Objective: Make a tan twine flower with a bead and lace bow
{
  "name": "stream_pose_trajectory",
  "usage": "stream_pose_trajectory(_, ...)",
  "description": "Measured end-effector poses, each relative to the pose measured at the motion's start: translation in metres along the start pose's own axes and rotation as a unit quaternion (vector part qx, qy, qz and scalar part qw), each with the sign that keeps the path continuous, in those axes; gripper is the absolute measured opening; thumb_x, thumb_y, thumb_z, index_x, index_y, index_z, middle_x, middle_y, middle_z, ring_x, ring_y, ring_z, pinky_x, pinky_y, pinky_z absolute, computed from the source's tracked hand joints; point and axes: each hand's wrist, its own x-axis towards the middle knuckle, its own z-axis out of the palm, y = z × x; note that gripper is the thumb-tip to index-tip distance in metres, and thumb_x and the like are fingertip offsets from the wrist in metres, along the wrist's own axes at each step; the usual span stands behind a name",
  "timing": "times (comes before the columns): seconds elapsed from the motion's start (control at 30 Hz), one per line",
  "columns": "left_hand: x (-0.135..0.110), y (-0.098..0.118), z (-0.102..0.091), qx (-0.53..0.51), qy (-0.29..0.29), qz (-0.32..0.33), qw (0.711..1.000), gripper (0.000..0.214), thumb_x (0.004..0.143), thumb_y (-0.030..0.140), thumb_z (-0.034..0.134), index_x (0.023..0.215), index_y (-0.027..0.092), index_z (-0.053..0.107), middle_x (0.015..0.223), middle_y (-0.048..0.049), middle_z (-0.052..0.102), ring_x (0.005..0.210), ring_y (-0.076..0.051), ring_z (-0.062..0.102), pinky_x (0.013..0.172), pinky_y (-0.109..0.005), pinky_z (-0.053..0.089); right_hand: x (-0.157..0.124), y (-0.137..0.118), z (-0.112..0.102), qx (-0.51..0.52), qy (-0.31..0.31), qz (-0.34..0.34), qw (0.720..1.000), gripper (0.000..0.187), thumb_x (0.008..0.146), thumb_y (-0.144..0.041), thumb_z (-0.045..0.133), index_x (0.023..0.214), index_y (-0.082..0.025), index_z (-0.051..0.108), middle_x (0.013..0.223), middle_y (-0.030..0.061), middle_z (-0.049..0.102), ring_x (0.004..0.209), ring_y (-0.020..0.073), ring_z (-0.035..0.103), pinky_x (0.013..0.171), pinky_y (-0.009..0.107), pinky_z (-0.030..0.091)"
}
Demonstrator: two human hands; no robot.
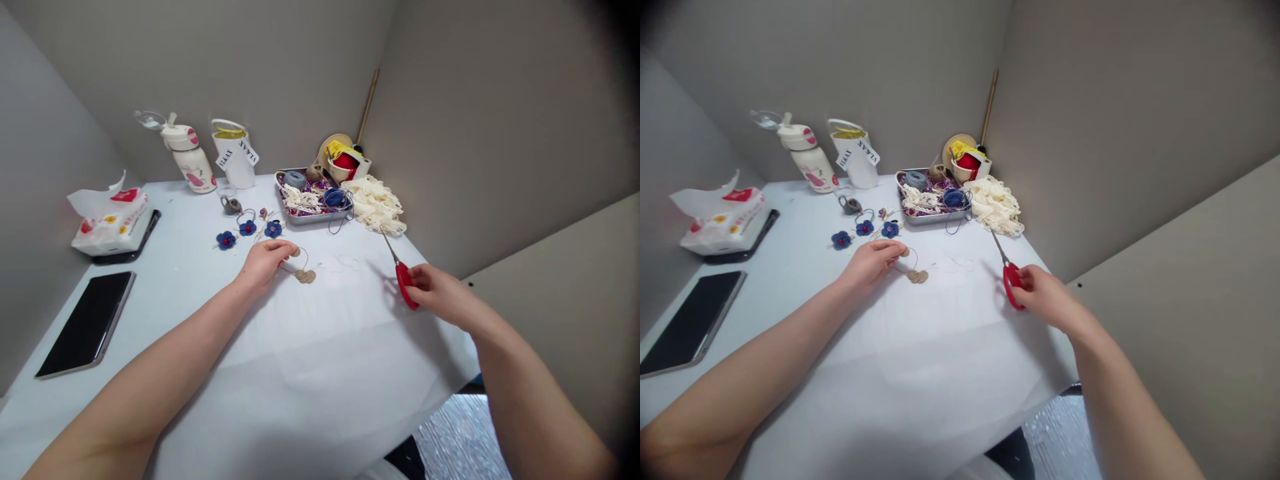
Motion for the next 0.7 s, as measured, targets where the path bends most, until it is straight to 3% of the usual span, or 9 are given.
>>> stream_pose_trajectory(0.1, -0.002, 0.0, 0.001, 0.011, 0.009, 0.015, 1.0, 0.022, 0.064, 0.035, 0.076, 0.075, 0.016, 0.076, 0.081, -0.01, 0.072, 0.065, -0.015, 0.051, 0.06, -0.03, 0.038, -0.026, -0.027, 0.013, 0.185, -0.145, -0.085, 0.968, 0.037, 0.083, -0.046, 0.06, 0.108, -0.02, 0.056, 0.084, 0.0044, 0.062, 0.074, 0.0176, 0.055, 0.067, 0.029, 0.046)
stream_pose_trajectory(0.2, -0.003, 0.001, 0.001, 0.014, 0.023, 0.038, 0.999, 0.018, 0.065, 0.034, 0.076, 0.073, 0.018, 0.076, 0.079, -0.0077, 0.072, 0.064, -0.014, 0.05, 0.06, -0.03, 0.037, -0.042, -0.057, 0.032, 0.238, -0.226, -0.136, 0.935, 0.051, 0.081, -0.061, 0.061, 0.113, -0.021, 0.055, 0.087, 0.0042, 0.058, 0.074, 0.0169, 0.052, 0.065, 0.029, 0.044)
stream_pose_trajectory(0.3, 0.0, 0.001, 0.0, -0.004, 0.046, 0.061, 0.997, 0.016, 0.065, 0.033, 0.075, 0.072, 0.018, 0.075, 0.078, -0.0057, 0.072, 0.064, -0.013, 0.05, 0.062, -0.029, 0.037, -0.045, -0.081, 0.05, 0.257, -0.289, -0.145, 0.911, 0.058, 0.078, -0.068, 0.062, 0.11, -0.02, 0.055, 0.084, 0.0028, 0.056, 0.072, 0.0158, 0.049, 0.061, 0.027, 0.039)
stream_pose_trajectory(0.47, 0.008, 0.002, -0.005, -0.03, 0.094, 0.082, 0.992, 0.023, 0.064, 0.037, 0.077, 0.077, 0.018, 0.075, 0.08, -0.0056, 0.072, 0.066, -0.013, 0.053, 0.062, -0.027, 0.039, -0.028, -0.106, 0.068, 0.281, -0.326, -0.144, 0.891, 0.055, 0.082, -0.072, 0.053, 0.095, -0.018, 0.057, 0.07, -0.0011, 0.052, 0.061, 0.0128, 0.044, 0.056, 0.025, 0.032)
stream_pose_trajectory(0.7, 0.008, 0.005, -0.007, -0.017, 0.089, 0.093, 0.991, 0.023, 0.065, 0.038, 0.076, 0.077, 0.018, 0.075, 0.079, -0.0051, 0.072, 0.066, -0.013, 0.053, 0.062, -0.027, 0.039, -0.005, -0.121, 0.076, 0.268, -0.303, -0.132, 0.905, 0.059, 0.08, -0.075, 0.053, 0.086, -0.017, 0.056, 0.064, -0.0009, 0.053, 0.056, 0.0113, 0.043, 0.056, 0.025, 0.033)
